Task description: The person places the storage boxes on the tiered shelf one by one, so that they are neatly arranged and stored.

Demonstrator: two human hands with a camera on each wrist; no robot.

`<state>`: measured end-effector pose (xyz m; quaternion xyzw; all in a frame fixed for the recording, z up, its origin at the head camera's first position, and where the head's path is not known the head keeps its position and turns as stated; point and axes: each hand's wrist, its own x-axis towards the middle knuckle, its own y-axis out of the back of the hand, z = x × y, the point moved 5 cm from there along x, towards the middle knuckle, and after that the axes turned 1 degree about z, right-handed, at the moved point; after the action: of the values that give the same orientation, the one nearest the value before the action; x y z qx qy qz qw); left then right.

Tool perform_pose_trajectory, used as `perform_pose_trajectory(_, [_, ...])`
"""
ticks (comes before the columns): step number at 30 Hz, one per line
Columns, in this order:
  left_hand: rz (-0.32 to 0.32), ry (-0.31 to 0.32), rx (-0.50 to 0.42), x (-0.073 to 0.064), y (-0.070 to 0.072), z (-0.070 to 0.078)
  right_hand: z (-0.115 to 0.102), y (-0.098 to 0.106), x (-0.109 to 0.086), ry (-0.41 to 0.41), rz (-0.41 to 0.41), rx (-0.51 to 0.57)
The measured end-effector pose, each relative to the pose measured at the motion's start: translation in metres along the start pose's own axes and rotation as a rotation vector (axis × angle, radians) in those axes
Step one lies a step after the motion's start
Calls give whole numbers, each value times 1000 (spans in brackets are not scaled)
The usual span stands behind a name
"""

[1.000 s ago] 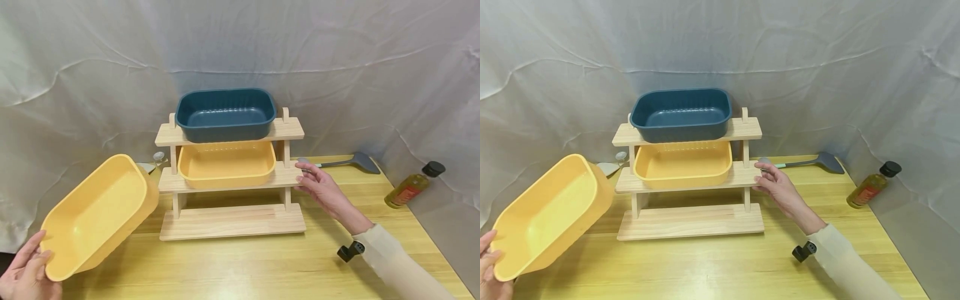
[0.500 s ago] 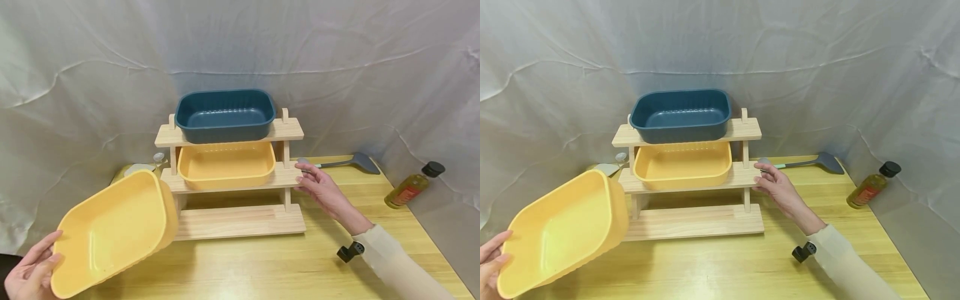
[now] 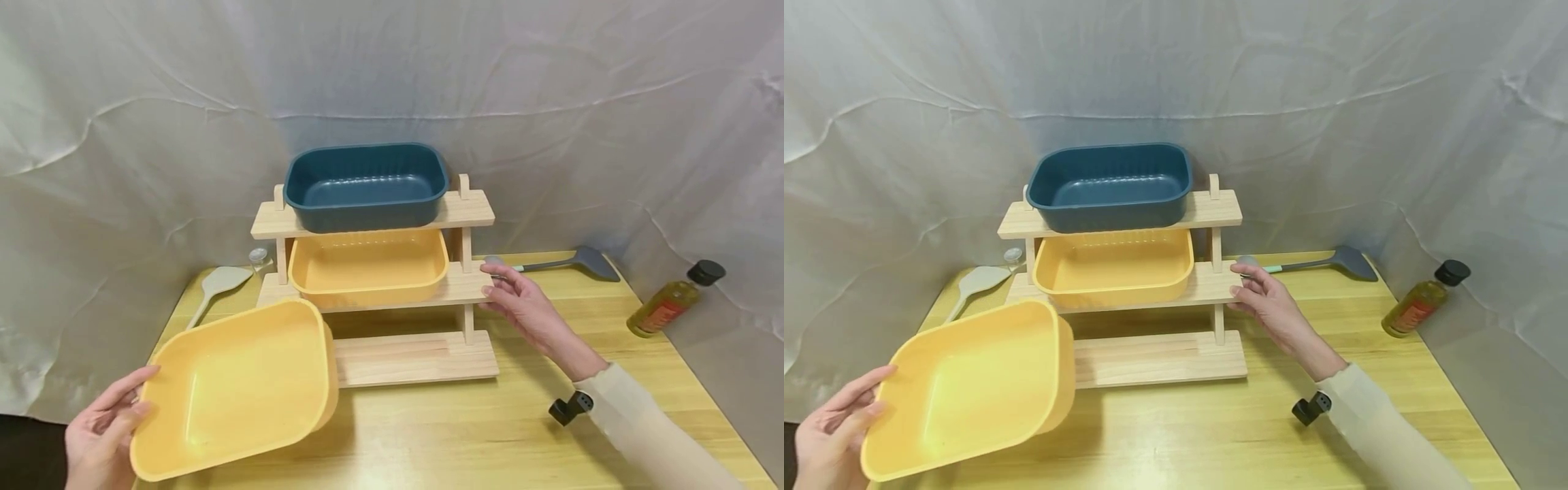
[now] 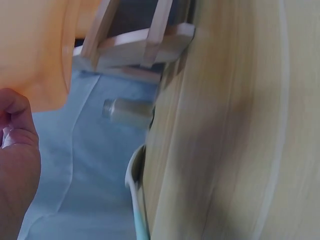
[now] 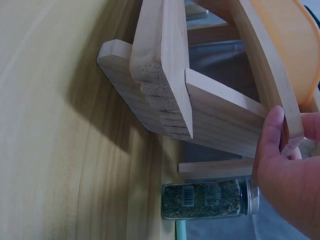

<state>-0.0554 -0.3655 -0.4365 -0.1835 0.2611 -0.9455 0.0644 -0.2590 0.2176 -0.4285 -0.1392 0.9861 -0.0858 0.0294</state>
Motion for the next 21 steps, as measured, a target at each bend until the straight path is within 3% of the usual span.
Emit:
perform_pose_trajectory(8, [-38,76,219,6,-37,-23,1,0,1,4,0,-2])
perform_pose_trajectory(16, [-134,75,244,12,-68,-49,3,1,1,1,7,-18])
perform_pose_trajectory(21, [-112,102,259,15,-86,-68,2,1,1,6,6,-17])
